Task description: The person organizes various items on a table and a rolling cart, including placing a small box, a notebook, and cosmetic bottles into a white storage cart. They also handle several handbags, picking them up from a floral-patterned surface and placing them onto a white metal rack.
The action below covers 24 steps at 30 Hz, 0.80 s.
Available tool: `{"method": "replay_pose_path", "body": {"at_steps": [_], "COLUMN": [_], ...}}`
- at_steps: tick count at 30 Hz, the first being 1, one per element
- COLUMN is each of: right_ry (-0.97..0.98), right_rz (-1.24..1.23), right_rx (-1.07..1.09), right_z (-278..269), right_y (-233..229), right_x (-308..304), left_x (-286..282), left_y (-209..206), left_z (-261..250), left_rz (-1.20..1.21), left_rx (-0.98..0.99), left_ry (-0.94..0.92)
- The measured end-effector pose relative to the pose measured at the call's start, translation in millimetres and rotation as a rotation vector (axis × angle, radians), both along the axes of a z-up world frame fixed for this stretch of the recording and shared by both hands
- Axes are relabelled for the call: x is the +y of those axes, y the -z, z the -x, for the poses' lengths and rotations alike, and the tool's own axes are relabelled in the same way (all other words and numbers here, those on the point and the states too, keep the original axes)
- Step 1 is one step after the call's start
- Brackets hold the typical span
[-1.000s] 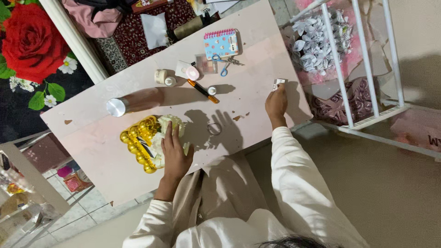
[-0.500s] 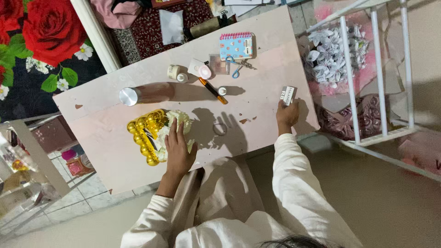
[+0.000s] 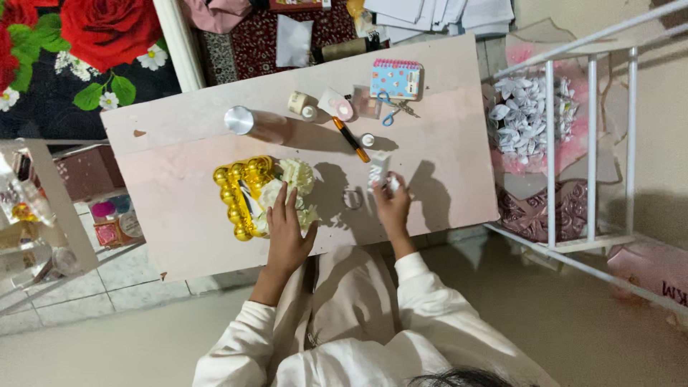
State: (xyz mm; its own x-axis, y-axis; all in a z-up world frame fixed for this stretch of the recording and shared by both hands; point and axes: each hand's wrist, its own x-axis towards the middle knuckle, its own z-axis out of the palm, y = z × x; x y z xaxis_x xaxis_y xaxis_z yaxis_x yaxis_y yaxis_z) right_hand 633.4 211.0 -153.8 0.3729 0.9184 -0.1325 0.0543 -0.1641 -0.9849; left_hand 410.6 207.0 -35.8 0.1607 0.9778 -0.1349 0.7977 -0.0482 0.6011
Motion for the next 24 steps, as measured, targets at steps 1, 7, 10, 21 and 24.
{"method": "replay_pose_path", "body": {"at_steps": [1, 7, 10, 21, 24], "right_ry": [-0.053, -0.423, -0.565, -0.826, -0.924], "right_rz": [0.055, 0.12, 0.132, 0.22, 0.104], "right_rx": [-0.023, -0.04, -0.039, 0.202, 0.194], "right_z": [11, 66, 94, 202, 236], "right_y": [-13, -73, -96, -90, -89], "right_x": [1, 5, 11, -1, -8], "left_x": [-1, -14, -15, -53, -67], "left_y": [-3, -21, -30, -46, -47], "left_z": [3, 22, 37, 129, 166], "left_rz": [-0.004, -0.08, -0.129, -0.264, -0.284], "left_rx": [-0.014, 0.043, 0.007, -0.088, -0.125], "left_ry": [0.004, -0.063, -0.14, -0.42, -0.458]}}
